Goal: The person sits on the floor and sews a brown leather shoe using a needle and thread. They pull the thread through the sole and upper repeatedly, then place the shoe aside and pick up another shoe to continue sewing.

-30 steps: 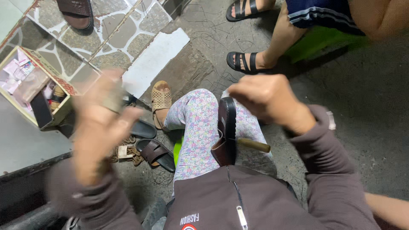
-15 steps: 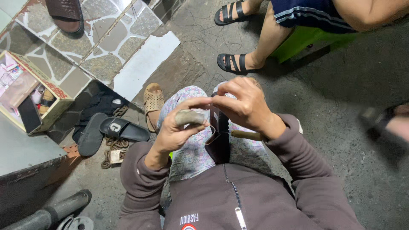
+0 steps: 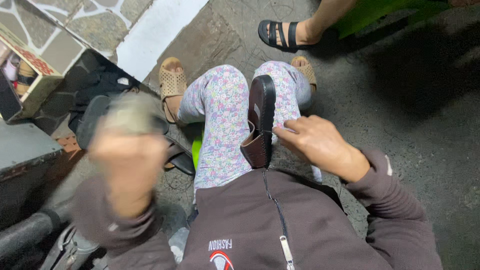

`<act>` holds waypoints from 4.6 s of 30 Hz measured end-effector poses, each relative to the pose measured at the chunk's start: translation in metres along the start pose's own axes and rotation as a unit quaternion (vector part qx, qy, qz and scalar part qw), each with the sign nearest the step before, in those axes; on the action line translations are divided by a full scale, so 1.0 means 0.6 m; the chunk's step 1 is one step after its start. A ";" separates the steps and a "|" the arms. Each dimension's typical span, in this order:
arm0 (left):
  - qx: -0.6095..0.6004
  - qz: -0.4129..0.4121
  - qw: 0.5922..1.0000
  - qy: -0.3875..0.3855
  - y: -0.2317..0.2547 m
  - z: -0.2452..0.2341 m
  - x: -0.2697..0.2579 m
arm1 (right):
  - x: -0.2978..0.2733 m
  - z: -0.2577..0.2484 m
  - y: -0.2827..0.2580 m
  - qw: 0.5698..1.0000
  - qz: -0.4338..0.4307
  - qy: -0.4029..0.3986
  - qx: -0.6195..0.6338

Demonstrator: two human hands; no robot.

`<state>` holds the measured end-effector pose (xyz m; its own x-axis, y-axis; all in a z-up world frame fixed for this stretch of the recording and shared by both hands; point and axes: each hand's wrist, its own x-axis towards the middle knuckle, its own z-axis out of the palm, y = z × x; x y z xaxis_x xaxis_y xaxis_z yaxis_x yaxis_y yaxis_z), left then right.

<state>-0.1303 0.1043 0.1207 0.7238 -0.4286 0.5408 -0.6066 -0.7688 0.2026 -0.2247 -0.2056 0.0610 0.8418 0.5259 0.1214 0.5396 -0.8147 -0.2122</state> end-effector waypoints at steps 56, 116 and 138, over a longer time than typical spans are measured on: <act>-0.279 0.036 0.849 -0.448 0.031 0.208 -0.065 | -0.139 -0.020 0.008 0.754 0.106 -0.091 0.642; -0.790 -0.337 0.501 -0.106 0.059 0.096 -0.018 | 0.084 -0.039 0.007 0.880 0.048 0.424 0.209; -0.633 -0.321 0.696 -0.106 0.006 0.169 -0.024 | -0.001 0.019 -0.016 0.848 0.259 0.042 0.460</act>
<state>-0.1095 0.0596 0.0310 0.9305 -0.3525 -0.0991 0.1586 0.1441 0.9768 -0.2307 -0.1953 0.0519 0.9816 0.1058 -0.1589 -0.1085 -0.3759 -0.9203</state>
